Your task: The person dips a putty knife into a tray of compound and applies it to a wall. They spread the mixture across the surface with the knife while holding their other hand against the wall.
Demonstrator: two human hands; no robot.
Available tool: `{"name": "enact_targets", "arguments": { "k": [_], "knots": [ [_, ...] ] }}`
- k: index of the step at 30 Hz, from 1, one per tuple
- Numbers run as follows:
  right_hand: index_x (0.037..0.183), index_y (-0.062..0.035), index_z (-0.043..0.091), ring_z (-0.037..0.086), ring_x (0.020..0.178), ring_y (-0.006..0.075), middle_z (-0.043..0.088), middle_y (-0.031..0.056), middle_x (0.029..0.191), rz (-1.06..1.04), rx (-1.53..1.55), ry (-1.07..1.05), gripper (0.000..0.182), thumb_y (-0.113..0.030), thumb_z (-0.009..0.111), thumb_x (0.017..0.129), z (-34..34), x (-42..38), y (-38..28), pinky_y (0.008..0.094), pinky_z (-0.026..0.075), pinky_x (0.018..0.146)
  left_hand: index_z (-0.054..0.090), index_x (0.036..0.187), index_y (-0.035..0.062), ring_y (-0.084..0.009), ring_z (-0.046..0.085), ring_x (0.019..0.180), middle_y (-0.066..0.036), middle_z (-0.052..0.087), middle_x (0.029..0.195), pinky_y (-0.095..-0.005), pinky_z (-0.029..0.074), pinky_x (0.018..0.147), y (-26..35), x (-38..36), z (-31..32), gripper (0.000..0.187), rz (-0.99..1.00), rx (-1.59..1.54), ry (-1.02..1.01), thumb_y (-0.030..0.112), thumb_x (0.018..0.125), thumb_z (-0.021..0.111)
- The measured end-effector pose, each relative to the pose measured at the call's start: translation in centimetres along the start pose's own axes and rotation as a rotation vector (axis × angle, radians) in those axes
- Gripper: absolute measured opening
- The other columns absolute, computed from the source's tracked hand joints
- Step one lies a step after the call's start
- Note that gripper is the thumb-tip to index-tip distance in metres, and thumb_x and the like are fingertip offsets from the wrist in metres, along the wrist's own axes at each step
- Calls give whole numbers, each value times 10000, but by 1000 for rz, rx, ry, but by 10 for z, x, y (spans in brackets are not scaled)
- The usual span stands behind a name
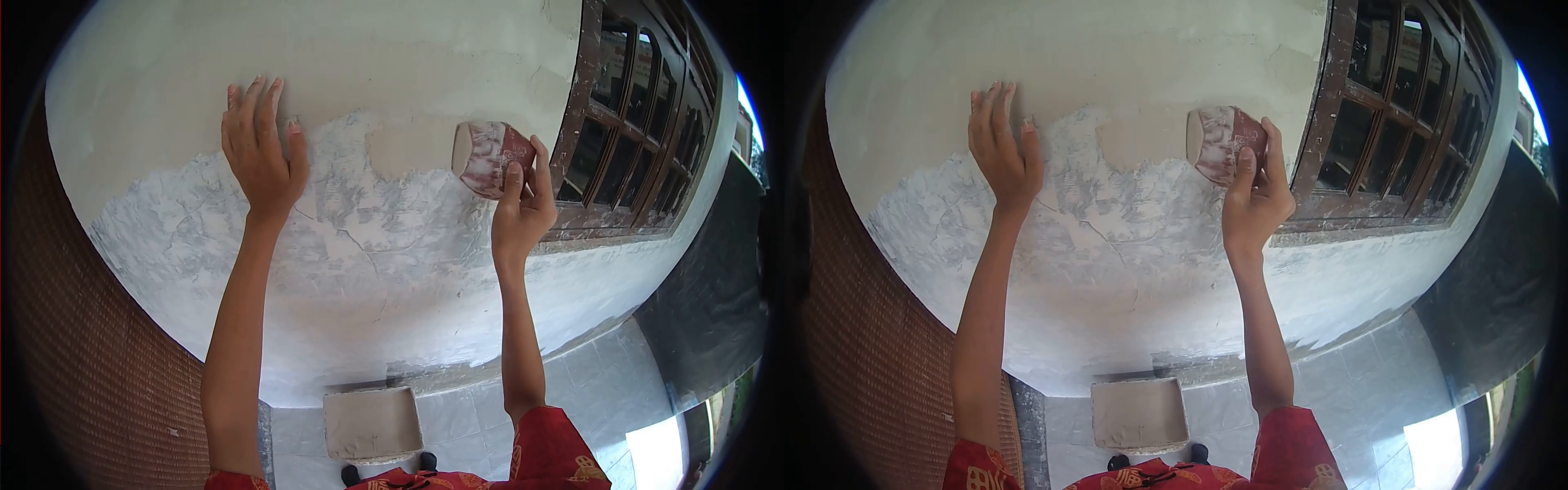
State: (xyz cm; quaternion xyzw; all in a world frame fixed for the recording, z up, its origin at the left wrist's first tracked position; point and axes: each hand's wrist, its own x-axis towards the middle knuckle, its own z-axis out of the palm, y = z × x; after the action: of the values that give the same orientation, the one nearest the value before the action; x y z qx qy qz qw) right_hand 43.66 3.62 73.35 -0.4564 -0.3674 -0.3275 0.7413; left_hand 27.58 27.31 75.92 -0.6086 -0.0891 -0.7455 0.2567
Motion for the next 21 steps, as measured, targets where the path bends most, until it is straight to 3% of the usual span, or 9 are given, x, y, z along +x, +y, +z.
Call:
{"name": "enact_targets", "arguments": {
  "k": [4, 7, 8, 10, 13, 15, 18, 20, 21],
  "knots": [
    [1324, -28, 586, 623, 748, 80, 706, 90, 934, -82, 6, -142, 386, 34, 589, 943, 11, -11, -5, 191, 461, 673, 522, 1368, 70, -364, 361, 1398, -118, 491, 1413, -506, 293, 1118, 0, 0, -2, 434, -6, 23, -22, 273, 1000, 414],
    [1319, -37, 593, 646, 751, 94, 707, 108, 915, -117, -273, -316, 401, 48, 597, 927, 21, -23, -10, 204, 485, 662, 517, 1371, 70, -356, 355, 1403, -113, 489, 1416, -506, 289, 1120, -1, 0, -1, 436, 0, 0, -8, 271, 998, 416],
    [1319, -37, 593, 646, 751, 94, 707, 108, 915, -115, -267, -311, 401, 48, 597, 927, 15, -18, -6, 204, 485, 662, 517, 1371, 70, -356, 355, 1403, -113, 489, 1416, -506, 289, 1120, -2, 0, -1, 436, 7, 2, -7, 271, 998, 416],
    [1345, -33, 567, 687, 798, 131, 715, 133, 965, -96, -151, -90, 411, 42, 572, 940, -2, 4, 5, 240, 551, 680, 521, 1367, 65, -361, 360, 1399, -116, 489, 1415, -507, 290, 1118, 0, -1, 0, 434, -9, 0, -4, 270, 998, 420],
    [1389, -20, 503, 696, 920, 183, 699, 164, 1055, 14, 89, -36, 418, 0, 539, 974, -5, 12, -13, 316, 624, 753, 520, 1367, 63, -363, 360, 1399, -121, 484, 1417, -506, 287, 1120, 2, -1, -1, 433, -6, -7, -17, 269, 999, 421],
    [1357, -38, 562, 637, 802, 96, 697, 104, 969, 31, 45, -195, 390, -3, 572, 969, 15, -5, -17, 218, 508, 712, 517, 1370, 66, -361, 358, 1400, -119, 482, 1418, -506, 286, 1122, -1, -2, -3, 434, -5, -9, -22, 268, 999, 420],
    [1330, -74, 599, 473, 610, 52, 617, 65, 700, -71, -117, -294, 407, -17, 633, 929, 40, -18, -12, 217, 412, 558, 513, 1374, 73, -356, 355, 1402, -115, 481, 1418, -506, 283, 1124, 2, 1, 0, 433, -2, -19, -9, 265, 998, 419],
    [1330, -76, 600, 539, 651, 56, 663, 84, 761, -17, -59, -175, 396, -14, 614, 940, 29, 0, -3, 222, 444, 565, 513, 1375, 77, -353, 353, 1404, -112, 482, 1417, -505, 280, 1125, -3, 0, -2, 432, 3, -9, 1, 263, 997, 419],
    [1334, -57, 591, 620, 741, 77, 706, 112, 891, -39, -80, -87, 380, -11, 584, 958, 16, 11, 1, 227, 511, 615, 515, 1372, 77, -353, 355, 1403, -111, 486, 1415, -504, 278, 1126, 0, -1, -1, 430, -10, -3, -8, 263, 996, 420]
  ]
}}
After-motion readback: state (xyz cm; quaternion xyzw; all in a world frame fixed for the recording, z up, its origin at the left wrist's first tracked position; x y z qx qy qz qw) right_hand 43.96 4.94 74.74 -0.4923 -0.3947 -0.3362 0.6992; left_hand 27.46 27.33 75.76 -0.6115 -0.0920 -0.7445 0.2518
